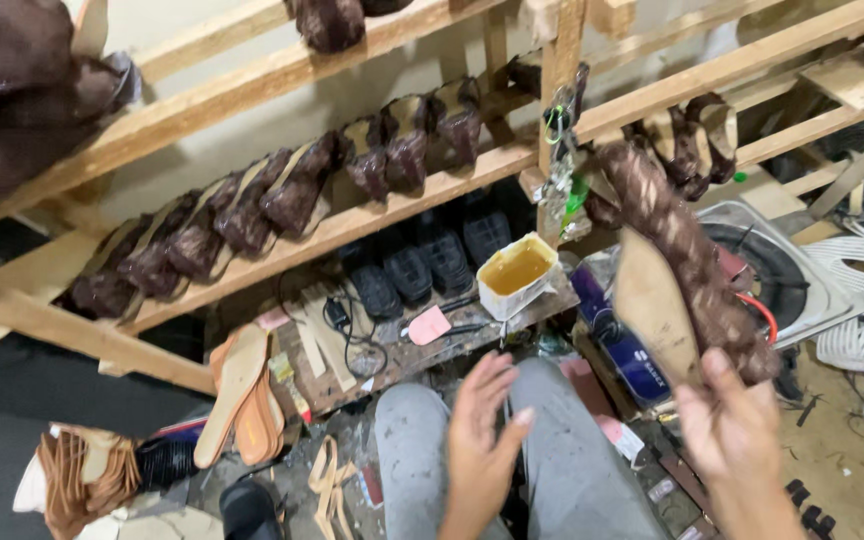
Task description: The person takes a shoe sole with a dark coating from a rack, spreads a yellow adhesive over the sole's inner surface using their finger, presses and turns the sole while working the adhesive along the edges, and places the finished sole back on the rack before picking up another one.
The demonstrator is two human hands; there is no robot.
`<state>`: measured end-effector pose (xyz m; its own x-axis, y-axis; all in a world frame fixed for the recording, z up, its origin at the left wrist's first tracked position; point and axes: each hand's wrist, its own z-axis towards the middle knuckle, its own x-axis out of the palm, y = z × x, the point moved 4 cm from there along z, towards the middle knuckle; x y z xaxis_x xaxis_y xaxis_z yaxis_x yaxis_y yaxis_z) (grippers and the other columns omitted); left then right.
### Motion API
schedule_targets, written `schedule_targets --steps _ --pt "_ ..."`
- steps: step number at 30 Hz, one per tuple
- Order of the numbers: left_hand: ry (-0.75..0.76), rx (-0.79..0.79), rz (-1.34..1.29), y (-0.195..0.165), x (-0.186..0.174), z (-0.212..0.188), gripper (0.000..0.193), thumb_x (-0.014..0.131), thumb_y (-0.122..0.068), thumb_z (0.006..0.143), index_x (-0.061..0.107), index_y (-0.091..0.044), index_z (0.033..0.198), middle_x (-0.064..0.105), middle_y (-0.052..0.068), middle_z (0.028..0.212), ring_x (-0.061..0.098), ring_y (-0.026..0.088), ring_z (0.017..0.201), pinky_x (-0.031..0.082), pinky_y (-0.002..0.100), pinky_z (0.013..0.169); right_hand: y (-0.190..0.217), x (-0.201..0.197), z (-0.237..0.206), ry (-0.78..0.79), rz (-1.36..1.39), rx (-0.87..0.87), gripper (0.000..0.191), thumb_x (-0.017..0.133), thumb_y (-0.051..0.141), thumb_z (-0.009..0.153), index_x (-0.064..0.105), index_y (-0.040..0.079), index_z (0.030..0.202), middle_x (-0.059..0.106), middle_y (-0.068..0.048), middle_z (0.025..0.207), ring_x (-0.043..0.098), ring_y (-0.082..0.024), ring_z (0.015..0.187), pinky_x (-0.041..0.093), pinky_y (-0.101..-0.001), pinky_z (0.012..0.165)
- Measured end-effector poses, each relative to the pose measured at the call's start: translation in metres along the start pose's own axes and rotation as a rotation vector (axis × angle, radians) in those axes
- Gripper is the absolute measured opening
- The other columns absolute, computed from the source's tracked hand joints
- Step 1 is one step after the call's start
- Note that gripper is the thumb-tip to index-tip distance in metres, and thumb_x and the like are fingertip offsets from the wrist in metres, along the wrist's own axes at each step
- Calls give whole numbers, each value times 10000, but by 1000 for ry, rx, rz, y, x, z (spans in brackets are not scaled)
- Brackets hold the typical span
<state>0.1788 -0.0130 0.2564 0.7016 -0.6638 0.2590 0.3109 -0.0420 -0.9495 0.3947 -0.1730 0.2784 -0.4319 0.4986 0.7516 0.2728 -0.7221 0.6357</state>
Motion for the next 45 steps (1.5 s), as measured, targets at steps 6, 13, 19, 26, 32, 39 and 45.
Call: schedule_targets --steps 6,13,19,26,32,39,45 --pt "-563 7 778 65 -155 -16 723 753 -41 775 476 38 1438 604 181 1415 612 293 1284 429 426 1091 23 -5 142 77 -94 -258 609 690 -182 967 383 35 1446 596 -131 1419 600 -283 1353 518 -462 1210" --pt "-1005 -50 1090 -24 -325 118 698 726 -62 796 477 37 1440 600 184 1420 618 298 1278 438 429 1085 -11 2 337 -48 -310 -332 1240 778 -169 814 -87 107 1657 378 -208 1576 553 -296 1344 568 -419 1065" --pt "-1039 -110 1069 -40 -319 140 677 702 -79 814 478 36 1443 596 188 1425 624 302 1273 446 431 1079 -48 35 415 -170 -877 -496 1337 907 -102 910 -234 69 1584 103 -308 1740 258 -366 1608 268 -420 1303" --pt "-1070 -120 1061 -34 -319 146 655 675 -100 835 479 35 1446 591 191 1430 630 306 1267 456 433 1072 -79 62 411 -101 -1103 -445 1289 691 -173 857 -269 231 1614 240 -325 1627 462 -340 1381 523 -356 1056" --pt "-1087 -120 1059 -26 -328 150 637 652 -118 853 480 34 1448 588 194 1435 635 310 1262 464 435 1066 -94 72 403 65 -1145 -649 1340 694 -194 853 -320 290 1582 272 -360 1615 671 -269 1048 564 -363 970" --pt "-1091 -122 1054 -21 -331 154 618 625 -139 875 482 33 1451 583 198 1440 641 315 1256 473 437 1060 -110 54 407 122 -1160 -609 1294 673 -183 858 -290 239 1613 537 -363 1417 682 -317 965 597 -389 823" --pt "-1095 -120 1059 -19 -332 152 603 602 -157 893 483 32 1453 579 201 1445 646 319 1251 481 439 1054 -108 54 403 121 -1161 -604 1333 759 -129 871 -299 196 1614 491 -331 1533 654 -389 1236 547 -414 1058"
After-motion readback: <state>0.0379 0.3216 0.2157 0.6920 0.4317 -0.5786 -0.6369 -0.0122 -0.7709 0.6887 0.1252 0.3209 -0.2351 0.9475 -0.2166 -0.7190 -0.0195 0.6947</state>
